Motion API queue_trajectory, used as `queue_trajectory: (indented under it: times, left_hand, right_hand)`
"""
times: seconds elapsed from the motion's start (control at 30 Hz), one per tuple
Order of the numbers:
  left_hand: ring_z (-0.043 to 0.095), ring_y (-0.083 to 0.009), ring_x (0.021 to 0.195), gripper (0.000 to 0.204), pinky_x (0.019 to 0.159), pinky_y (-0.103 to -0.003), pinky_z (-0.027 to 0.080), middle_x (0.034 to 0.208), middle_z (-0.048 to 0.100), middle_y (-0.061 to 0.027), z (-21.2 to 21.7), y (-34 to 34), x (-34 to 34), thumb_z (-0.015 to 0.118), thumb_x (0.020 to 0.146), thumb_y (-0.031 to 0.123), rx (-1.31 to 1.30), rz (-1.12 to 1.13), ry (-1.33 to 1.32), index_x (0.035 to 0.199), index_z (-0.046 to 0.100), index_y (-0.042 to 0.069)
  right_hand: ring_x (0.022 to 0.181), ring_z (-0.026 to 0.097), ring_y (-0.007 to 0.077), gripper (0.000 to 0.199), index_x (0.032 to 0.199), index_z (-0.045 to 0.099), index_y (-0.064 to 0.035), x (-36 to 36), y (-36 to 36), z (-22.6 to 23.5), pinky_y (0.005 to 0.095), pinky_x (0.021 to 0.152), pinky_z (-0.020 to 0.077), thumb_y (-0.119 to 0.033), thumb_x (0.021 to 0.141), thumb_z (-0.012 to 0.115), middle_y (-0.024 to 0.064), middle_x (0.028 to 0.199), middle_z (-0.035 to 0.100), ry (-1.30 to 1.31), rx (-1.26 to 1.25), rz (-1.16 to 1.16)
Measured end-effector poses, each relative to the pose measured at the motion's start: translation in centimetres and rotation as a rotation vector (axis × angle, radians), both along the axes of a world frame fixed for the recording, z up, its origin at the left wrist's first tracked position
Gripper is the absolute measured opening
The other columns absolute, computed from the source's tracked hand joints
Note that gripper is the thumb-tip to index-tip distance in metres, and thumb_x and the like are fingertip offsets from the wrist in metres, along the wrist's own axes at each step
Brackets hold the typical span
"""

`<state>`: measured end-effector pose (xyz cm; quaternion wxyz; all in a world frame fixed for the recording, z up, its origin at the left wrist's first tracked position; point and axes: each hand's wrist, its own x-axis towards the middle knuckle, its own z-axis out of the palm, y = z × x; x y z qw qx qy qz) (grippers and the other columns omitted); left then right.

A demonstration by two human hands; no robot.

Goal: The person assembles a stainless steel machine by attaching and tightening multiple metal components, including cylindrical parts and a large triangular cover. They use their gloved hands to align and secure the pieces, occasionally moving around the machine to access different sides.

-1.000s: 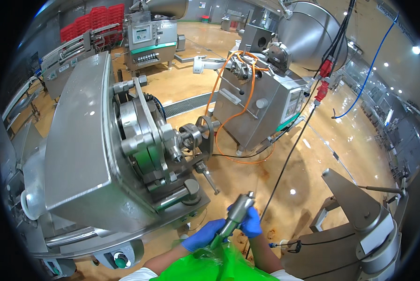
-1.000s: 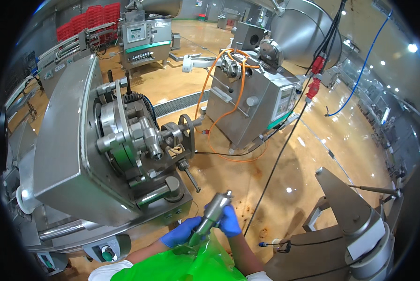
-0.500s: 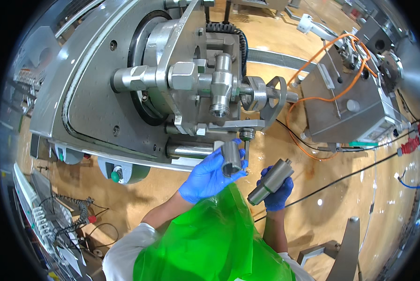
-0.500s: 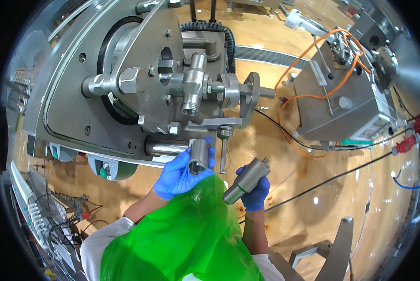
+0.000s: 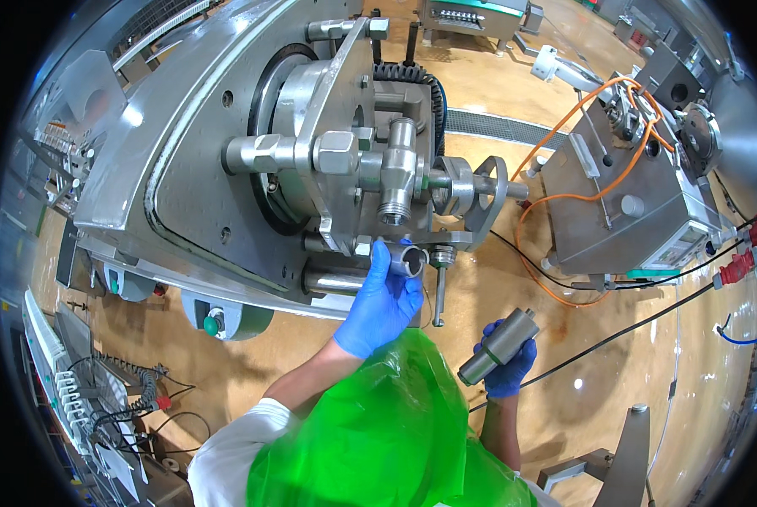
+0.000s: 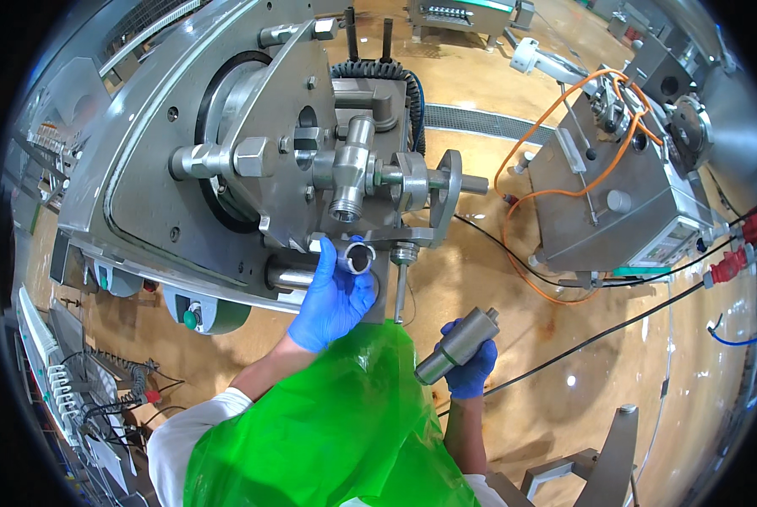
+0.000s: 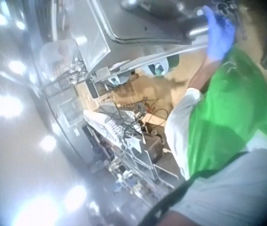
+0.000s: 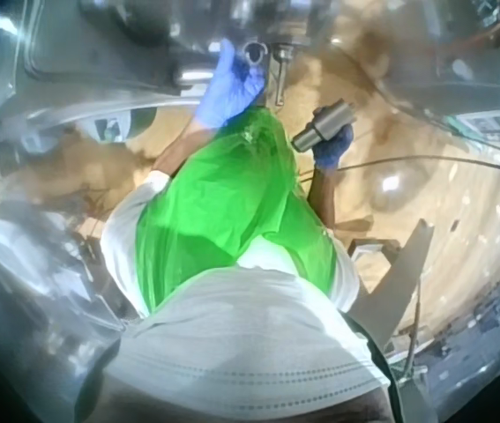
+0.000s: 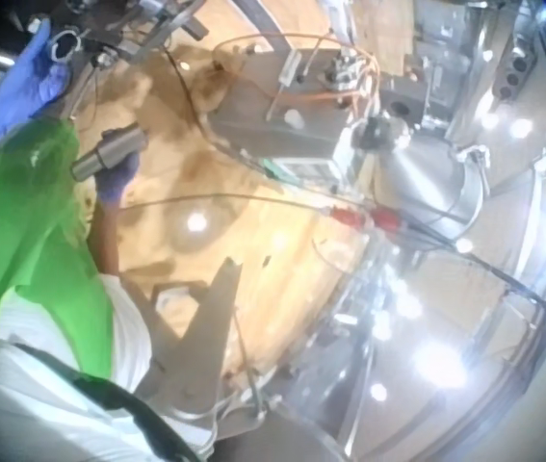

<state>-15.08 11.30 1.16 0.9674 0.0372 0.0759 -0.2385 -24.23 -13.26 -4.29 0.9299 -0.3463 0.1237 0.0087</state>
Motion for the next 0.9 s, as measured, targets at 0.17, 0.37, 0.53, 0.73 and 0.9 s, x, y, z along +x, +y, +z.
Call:
queue_trajectory:
  times: [0.17, 0.37, 0.53, 0.73, 0.9]
  left_hand:
    - [0.058, -0.0105, 0.070, 0.034, 0.063, -0.025, 0.052, 0.092, 0.060, -0.0001, 0.3, 0.1, -1.0, 0.058, 0.092, 0.040, 0.113, 0.021, 0.060, 0.118, 0.054, 0.020]
    - [0.065, -0.0190, 0.097, 0.032, 0.089, -0.034, 0.054, 0.105, 0.064, -0.0114, 1.6, 0.5, -1.9, 0.052, 0.094, 0.011, 0.129, 0.077, 0.144, 0.123, 0.049, -0.002]
    - [0.064, -0.0235, 0.101, 0.041, 0.093, -0.037, 0.051, 0.112, 0.063, -0.0139, 2.8, 0.9, -1.7, 0.053, 0.093, 0.023, -0.111, -0.017, 0.070, 0.126, 0.047, -0.001]
    - [0.065, -0.0202, 0.090, 0.044, 0.082, -0.036, 0.053, 0.116, 0.062, -0.0109, 1.8, 0.7, -1.1, 0.045, 0.097, 0.036, 0.137, 0.084, -0.126, 0.127, 0.047, 0.005]
    - [0.062, -0.0128, 0.080, 0.038, 0.076, -0.030, 0.053, 0.115, 0.062, -0.0060, 1.0, 0.8, -0.7, 0.052, 0.097, 0.029, 0.216, 0.144, -0.045, 0.128, 0.048, 0.008]
  right_hand:
    - [0.080, 0.064, 0.0234, 0.065, 0.118, 0.049, -0.0050, -1.8, 1.0, 0.0, 0.0403, 0.067, 0.0567, -0.057, 0.080, 0.059, 0.0163, 0.101, 0.060, 0.004, 0.015, -0.028]
    - [0.081, 0.064, 0.0241, 0.065, 0.119, 0.049, -0.0052, -3.4, 2.4, -0.3, 0.0410, 0.067, 0.0566, -0.055, 0.080, 0.060, 0.0174, 0.102, 0.060, 0.057, -0.033, -0.057]
    - [0.081, 0.063, 0.0248, 0.066, 0.120, 0.048, -0.0045, -3.6, 3.2, -0.1, 0.0414, 0.067, 0.0566, -0.055, 0.079, 0.060, 0.0178, 0.102, 0.060, 0.063, -0.039, -0.057]
    - [0.081, 0.063, 0.0251, 0.068, 0.121, 0.048, -0.0025, -3.5, 2.9, -0.2, 0.0415, 0.068, 0.0561, -0.055, 0.079, 0.059, 0.0186, 0.103, 0.060, 0.038, -0.056, -0.026]
    - [0.081, 0.063, 0.0250, 0.067, 0.121, 0.048, -0.0022, -3.7, 2.4, -0.6, 0.0413, 0.069, 0.0557, -0.054, 0.080, 0.060, 0.0190, 0.103, 0.060, 0.032, -0.036, -0.028]
